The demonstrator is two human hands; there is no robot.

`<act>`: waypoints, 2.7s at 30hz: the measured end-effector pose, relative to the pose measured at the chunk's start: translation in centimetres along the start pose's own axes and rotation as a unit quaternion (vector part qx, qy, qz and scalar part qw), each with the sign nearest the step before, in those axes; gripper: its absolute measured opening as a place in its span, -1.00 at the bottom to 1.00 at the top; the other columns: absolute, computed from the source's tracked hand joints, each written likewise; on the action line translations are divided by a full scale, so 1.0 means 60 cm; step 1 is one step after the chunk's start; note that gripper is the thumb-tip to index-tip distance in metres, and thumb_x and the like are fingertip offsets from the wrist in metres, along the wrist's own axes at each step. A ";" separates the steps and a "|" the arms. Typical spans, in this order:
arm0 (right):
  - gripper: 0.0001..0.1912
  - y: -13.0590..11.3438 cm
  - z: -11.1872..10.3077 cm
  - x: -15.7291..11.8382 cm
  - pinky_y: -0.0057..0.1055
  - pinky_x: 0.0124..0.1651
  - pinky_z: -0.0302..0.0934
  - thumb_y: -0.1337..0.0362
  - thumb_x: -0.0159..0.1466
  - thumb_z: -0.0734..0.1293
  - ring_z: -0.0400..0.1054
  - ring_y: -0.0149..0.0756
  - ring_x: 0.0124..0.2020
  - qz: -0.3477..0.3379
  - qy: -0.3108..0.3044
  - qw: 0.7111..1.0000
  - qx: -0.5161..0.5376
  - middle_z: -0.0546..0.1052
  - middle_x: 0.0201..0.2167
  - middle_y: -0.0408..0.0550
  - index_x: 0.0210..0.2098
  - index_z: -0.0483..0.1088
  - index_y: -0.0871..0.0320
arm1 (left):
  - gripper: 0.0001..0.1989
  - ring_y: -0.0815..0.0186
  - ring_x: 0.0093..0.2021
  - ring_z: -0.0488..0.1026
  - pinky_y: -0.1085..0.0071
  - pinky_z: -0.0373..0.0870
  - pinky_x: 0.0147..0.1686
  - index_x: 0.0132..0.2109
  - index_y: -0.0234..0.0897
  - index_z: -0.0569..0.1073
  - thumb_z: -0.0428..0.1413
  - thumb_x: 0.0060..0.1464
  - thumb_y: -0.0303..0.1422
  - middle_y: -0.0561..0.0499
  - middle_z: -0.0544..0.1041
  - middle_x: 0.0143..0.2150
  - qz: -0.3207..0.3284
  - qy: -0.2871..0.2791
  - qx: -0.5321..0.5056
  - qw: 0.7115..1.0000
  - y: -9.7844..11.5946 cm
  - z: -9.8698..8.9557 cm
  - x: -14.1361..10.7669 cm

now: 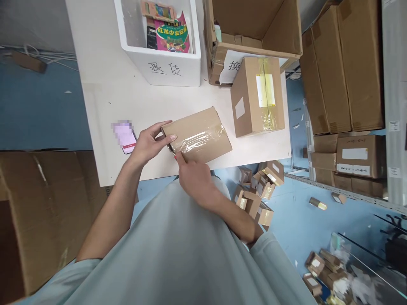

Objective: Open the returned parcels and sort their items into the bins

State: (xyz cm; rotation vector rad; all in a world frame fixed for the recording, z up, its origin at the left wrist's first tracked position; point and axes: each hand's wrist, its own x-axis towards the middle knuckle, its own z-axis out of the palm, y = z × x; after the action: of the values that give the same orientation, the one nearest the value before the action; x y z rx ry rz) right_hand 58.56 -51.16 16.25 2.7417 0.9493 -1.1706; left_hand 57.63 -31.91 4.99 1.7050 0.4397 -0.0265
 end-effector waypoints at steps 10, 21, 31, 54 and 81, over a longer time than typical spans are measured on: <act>-0.27 0.033 -0.015 -0.008 -0.13 0.05 0.46 0.43 0.52 0.12 0.65 0.05 -0.01 -0.042 -0.030 0.998 0.031 0.74 -0.04 0.18 0.65 0.02 0.18 | -0.03 -0.12 0.48 0.42 -0.04 0.45 0.44 0.37 -0.19 0.53 0.34 0.02 0.36 -0.25 0.50 0.47 -0.015 0.042 0.002 0.999 0.003 0.015 -0.005; -0.43 0.067 -0.013 0.020 -0.28 0.02 0.43 0.38 0.55 0.18 0.65 -0.09 -0.04 -0.164 -0.027 0.986 0.014 0.75 -0.04 -0.02 0.50 0.31 -0.06 | 0.00 -0.16 0.43 0.48 -0.05 0.48 0.41 0.33 -0.22 0.57 0.42 -0.09 0.34 -0.27 0.55 0.42 -0.028 0.056 0.006 0.998 0.010 0.006 -0.001; -0.46 0.207 -0.027 -0.042 -0.38 -0.03 0.43 0.08 0.67 0.05 0.64 -0.17 0.01 0.045 0.116 0.970 0.207 0.71 0.15 -0.03 0.55 0.23 -0.04 | -0.09 -0.13 0.46 0.44 -0.11 0.39 0.47 0.43 -0.18 0.48 0.36 0.10 0.24 -0.26 0.49 0.47 -0.025 0.047 0.010 0.999 0.016 0.014 0.002; -0.37 0.194 0.019 -0.041 -0.27 0.06 0.46 0.16 0.63 0.08 0.66 -0.06 0.05 0.161 0.185 0.943 0.223 0.71 0.16 0.06 0.63 0.08 0.10 | -0.73 -0.10 0.60 0.23 -0.34 -0.09 0.63 0.08 -0.04 0.65 0.08 0.47 -0.16 -0.07 0.55 0.39 0.205 -0.073 0.233 0.948 0.077 0.186 0.034; -0.33 0.091 -0.073 0.019 -0.33 -0.01 0.48 0.39 0.60 0.09 0.69 -0.09 -0.02 0.276 0.087 0.957 0.030 0.71 -0.03 0.27 0.66 -0.01 0.25 | -0.68 -0.06 0.62 0.22 -0.32 0.00 0.62 0.23 -0.13 0.59 -0.01 0.55 -0.29 -0.15 0.50 0.47 0.275 -0.059 0.248 0.927 0.043 0.189 0.031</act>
State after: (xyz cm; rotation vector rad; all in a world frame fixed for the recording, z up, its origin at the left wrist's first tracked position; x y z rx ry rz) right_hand 64.95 -53.94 17.45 2.8957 0.1152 -0.8770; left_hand 62.74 -42.53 4.82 2.2622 -0.1686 0.1831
